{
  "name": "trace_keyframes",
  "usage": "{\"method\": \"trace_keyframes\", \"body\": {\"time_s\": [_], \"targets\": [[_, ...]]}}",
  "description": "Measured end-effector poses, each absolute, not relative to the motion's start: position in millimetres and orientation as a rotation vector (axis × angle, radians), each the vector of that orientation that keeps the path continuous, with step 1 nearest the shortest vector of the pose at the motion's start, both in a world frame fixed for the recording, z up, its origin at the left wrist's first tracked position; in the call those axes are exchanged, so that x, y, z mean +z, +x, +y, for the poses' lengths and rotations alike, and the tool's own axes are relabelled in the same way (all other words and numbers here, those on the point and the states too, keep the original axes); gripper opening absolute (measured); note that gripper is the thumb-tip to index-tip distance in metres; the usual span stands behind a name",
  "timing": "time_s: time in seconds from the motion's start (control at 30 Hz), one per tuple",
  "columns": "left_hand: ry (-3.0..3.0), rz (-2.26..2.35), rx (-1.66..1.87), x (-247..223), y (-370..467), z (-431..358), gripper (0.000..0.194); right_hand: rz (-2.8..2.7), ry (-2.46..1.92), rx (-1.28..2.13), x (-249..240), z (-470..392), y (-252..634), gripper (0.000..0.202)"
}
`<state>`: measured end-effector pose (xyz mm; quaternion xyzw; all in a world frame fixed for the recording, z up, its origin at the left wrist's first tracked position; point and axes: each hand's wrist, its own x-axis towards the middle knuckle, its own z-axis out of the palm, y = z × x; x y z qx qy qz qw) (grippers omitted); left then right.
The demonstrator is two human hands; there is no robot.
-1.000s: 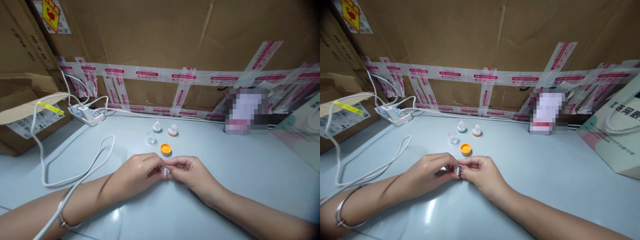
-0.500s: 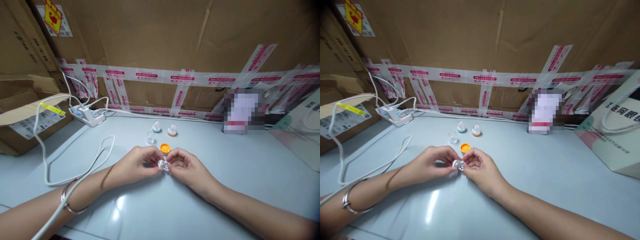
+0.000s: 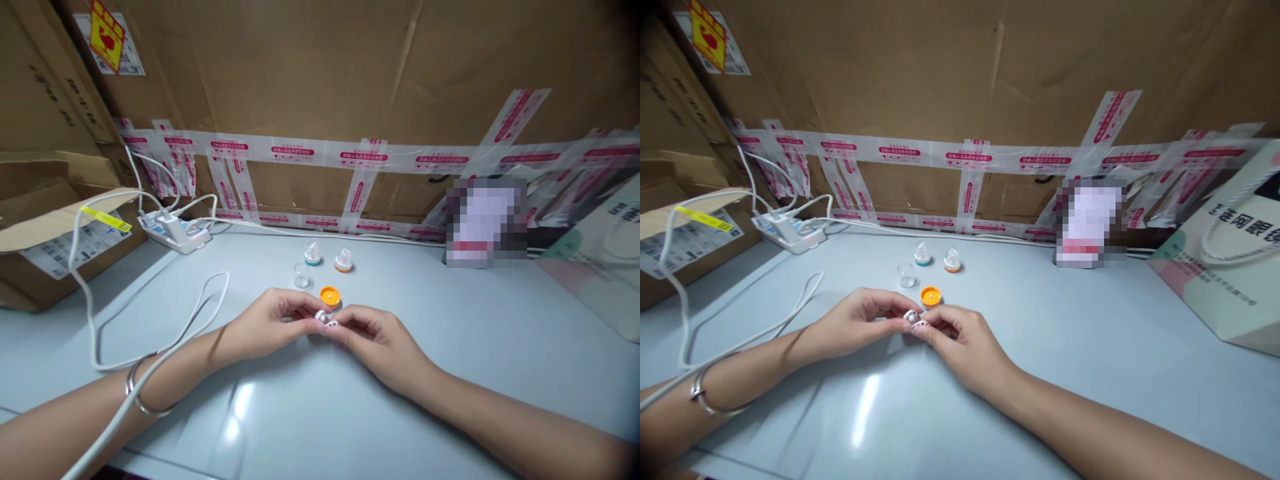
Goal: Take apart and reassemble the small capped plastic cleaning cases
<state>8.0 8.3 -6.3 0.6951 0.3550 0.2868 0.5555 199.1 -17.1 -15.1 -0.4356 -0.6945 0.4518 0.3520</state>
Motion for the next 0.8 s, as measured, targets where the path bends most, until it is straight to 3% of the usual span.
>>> {"method": "trace_keyframes", "body": {"time_s": [0.1, 0.4, 0.67, 0.8], "targets": [[1.618, 0.839, 0.69, -6, 7, 11, 0.022, -1.791, -1.151, 1.168, -17, -14, 201, 0.011], [1.718, 0.869, 0.712, -8, 2, 18, 0.024, -2.155, -1.017, 0.735, -27, -14, 206, 0.018], [1.568, 0.806, 0.758, -8, 5, 13, 0.014, -1.974, -1.096, 0.792, -15, -16, 205, 0.007], [1.68, 0.803, 0.723, -7, 5, 10, 0.019, -1.774, -1.149, 0.97, -11, -16, 204, 0.01]]}}
